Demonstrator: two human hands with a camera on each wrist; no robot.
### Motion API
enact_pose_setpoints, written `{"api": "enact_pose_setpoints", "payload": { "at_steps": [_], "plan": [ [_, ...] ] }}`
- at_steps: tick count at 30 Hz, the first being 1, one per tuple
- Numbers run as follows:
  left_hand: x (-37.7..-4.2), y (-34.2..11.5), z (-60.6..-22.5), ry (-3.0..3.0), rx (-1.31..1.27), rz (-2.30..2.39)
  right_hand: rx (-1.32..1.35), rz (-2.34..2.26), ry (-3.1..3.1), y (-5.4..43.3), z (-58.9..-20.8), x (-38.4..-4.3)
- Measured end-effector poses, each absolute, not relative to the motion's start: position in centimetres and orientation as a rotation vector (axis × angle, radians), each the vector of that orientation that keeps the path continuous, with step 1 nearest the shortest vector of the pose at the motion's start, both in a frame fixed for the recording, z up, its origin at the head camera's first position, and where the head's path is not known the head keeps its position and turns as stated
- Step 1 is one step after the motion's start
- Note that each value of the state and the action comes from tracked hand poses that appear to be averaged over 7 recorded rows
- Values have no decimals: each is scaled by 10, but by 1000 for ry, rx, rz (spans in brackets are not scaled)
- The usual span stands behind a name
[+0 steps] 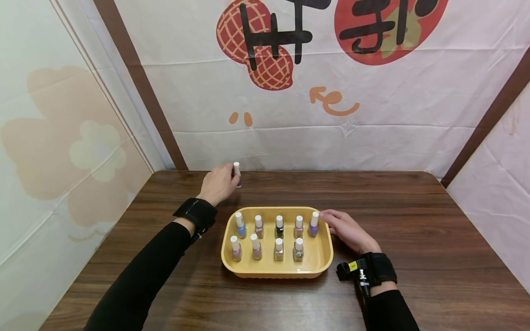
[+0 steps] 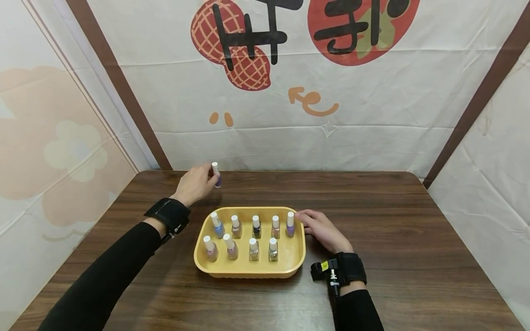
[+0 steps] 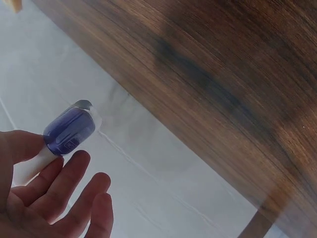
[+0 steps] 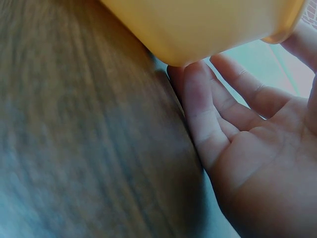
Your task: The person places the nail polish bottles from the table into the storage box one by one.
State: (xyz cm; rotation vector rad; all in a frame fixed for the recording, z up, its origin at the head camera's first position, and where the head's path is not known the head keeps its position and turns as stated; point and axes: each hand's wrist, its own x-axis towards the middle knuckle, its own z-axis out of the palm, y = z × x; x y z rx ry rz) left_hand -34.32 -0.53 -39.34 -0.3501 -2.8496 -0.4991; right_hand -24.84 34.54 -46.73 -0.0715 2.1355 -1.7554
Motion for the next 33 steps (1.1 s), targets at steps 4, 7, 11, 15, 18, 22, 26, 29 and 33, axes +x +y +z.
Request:
{"api": "enact_pose_setpoints", "payload": {
  "at_steps": [4, 7, 11, 15, 18, 22, 26, 29, 33],
  "plan": [
    [-339, -3, -390, -2848, -379, -496, -78, -1758, 2136, 345, -468, -248],
    [-336, -1, -386, -2843, -399, -494, -80, -1762, 2136, 345, -468, -248],
    [-331, 4, -382, -2831, -426, -490, -79, -1762, 2137, 345, -469, -249],
    [-327, 7, -381, -2811, -457, -487, -81, -1763, 2137, 345, -469, -249],
    [-325, 10, -382, -2792, -479, -481, -83, -1767, 2136, 345, -469, -249],
    [-321, 13, -381, -2771, -509, -480, -87, -1772, 2134, 344, -470, -249],
    [-316, 16, -380, -2759, -553, -483, -92, -1785, 2125, 343, -470, -249],
    [-313, 20, -378, -2753, -580, -488, -90, -1791, 2120, 343, -470, -248],
    [-308, 25, -375, -2748, -607, -506, -79, -1791, 2120, 342, -469, -248]
  ]
}}
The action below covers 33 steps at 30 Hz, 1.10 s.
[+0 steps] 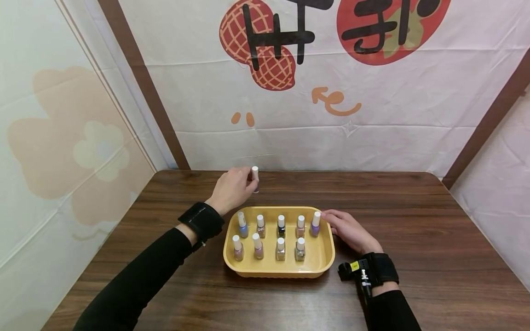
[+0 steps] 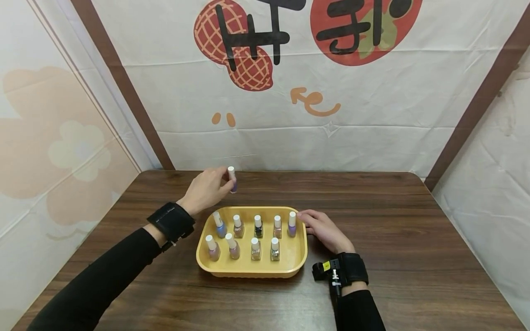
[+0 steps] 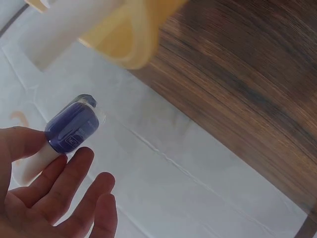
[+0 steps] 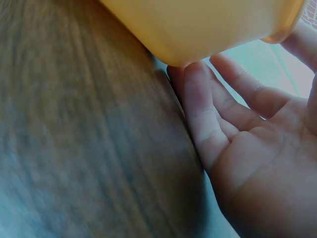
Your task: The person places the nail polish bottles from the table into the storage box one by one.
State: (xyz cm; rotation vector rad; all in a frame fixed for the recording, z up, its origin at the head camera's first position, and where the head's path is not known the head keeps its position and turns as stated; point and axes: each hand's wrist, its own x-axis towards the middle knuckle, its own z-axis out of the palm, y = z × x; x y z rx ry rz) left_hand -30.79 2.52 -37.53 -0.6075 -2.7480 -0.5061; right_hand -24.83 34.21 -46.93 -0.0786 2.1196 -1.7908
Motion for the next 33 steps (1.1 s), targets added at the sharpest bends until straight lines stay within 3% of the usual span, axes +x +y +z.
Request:
{"api": "enact_pose_setpoints", "payload": {
  "at_steps": [33],
  "plan": [
    [-256, 62, -355, -2781, -817, -797, -96, -1796, 2115, 342, -468, -246]
  ]
}}
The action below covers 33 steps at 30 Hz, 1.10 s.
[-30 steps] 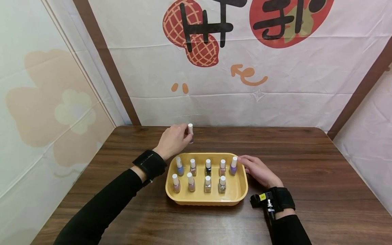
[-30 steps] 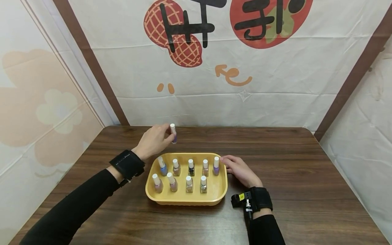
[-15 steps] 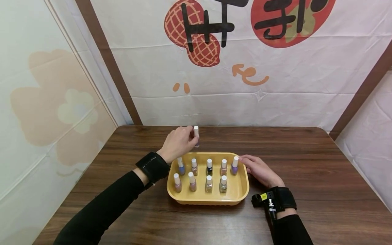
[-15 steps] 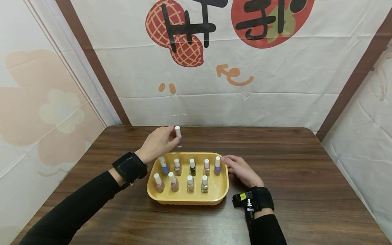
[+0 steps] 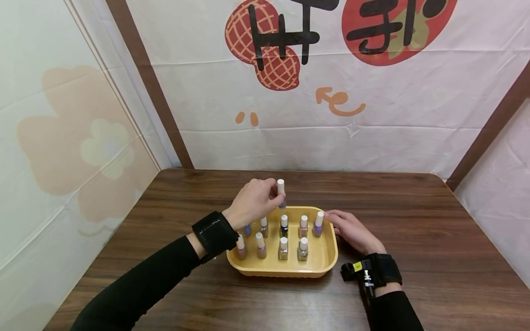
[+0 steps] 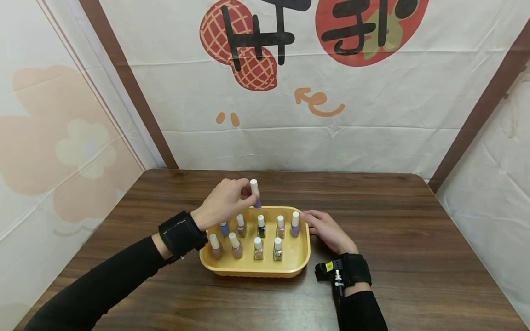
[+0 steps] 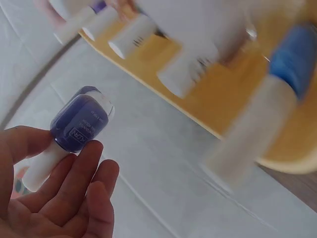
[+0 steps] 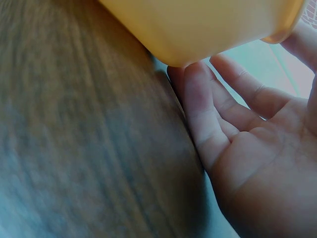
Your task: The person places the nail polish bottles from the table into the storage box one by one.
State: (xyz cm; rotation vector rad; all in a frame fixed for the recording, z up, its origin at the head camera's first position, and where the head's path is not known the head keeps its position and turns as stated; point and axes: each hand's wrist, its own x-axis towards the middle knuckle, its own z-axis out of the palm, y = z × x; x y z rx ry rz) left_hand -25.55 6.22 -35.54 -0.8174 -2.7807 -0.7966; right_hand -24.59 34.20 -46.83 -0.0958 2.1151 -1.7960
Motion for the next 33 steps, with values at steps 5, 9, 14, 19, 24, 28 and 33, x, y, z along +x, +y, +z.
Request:
{"api": "enact_pose_setpoints", "payload": {
  "at_steps": [5, 9, 14, 19, 24, 28, 33],
  "plan": [
    [-243, 74, -354, -2769, -895, -822, -94, -1787, 2117, 342, -469, -246],
    [-234, 85, -353, -2776, -921, -808, -93, -1784, 2124, 343, -469, -246],
    [-225, 95, -354, -2807, -942, -833, -97, -1784, 2122, 344, -469, -247],
    [-218, 101, -359, -2820, -979, -849, -111, -1769, 2124, 345, -469, -248],
    [-214, 108, -363, -2808, -1000, -815, -104, -1798, 2102, 345, -468, -248],
    [-211, 113, -366, -2794, -1013, -804, -112, -1809, 2096, 345, -467, -248],
    [-209, 120, -373, -2739, -1046, -698, -135, -1809, 2102, 345, -467, -248]
  ]
}}
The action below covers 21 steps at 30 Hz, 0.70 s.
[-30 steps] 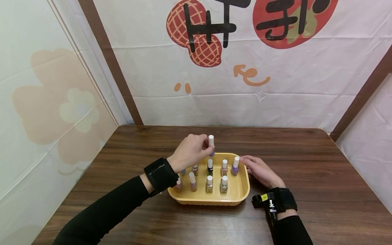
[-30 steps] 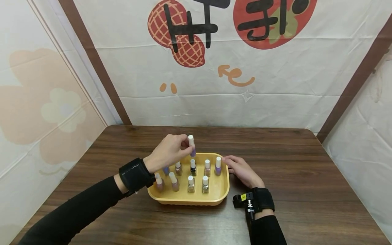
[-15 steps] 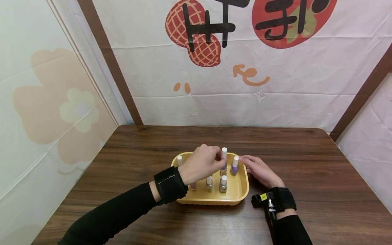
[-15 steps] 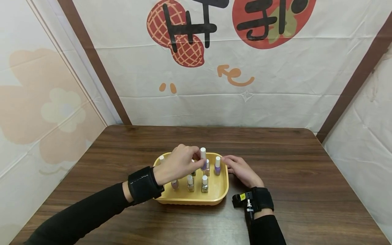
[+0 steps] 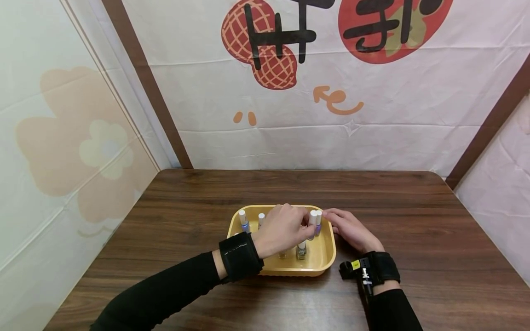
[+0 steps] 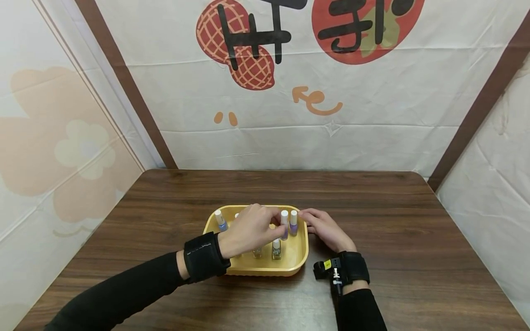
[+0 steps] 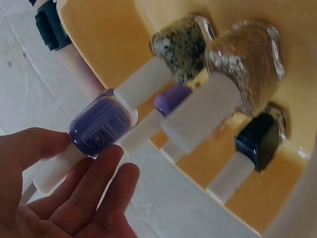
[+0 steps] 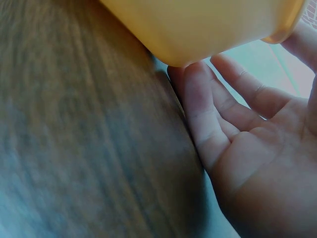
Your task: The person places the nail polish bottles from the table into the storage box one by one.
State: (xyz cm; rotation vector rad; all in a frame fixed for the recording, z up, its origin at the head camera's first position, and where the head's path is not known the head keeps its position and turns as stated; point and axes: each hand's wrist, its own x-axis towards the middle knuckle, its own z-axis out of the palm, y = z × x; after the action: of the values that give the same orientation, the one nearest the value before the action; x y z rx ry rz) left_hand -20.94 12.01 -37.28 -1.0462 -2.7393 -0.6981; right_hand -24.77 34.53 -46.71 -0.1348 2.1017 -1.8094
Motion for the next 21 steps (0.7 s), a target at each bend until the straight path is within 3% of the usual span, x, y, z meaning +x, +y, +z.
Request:
{"api": "enact_pose_setpoints", "payload": {
  "at_steps": [21],
  "plan": [
    [-209, 138, -375, -2873, -1132, -547, -188, -1822, 2072, 348, -468, -248]
  ]
}}
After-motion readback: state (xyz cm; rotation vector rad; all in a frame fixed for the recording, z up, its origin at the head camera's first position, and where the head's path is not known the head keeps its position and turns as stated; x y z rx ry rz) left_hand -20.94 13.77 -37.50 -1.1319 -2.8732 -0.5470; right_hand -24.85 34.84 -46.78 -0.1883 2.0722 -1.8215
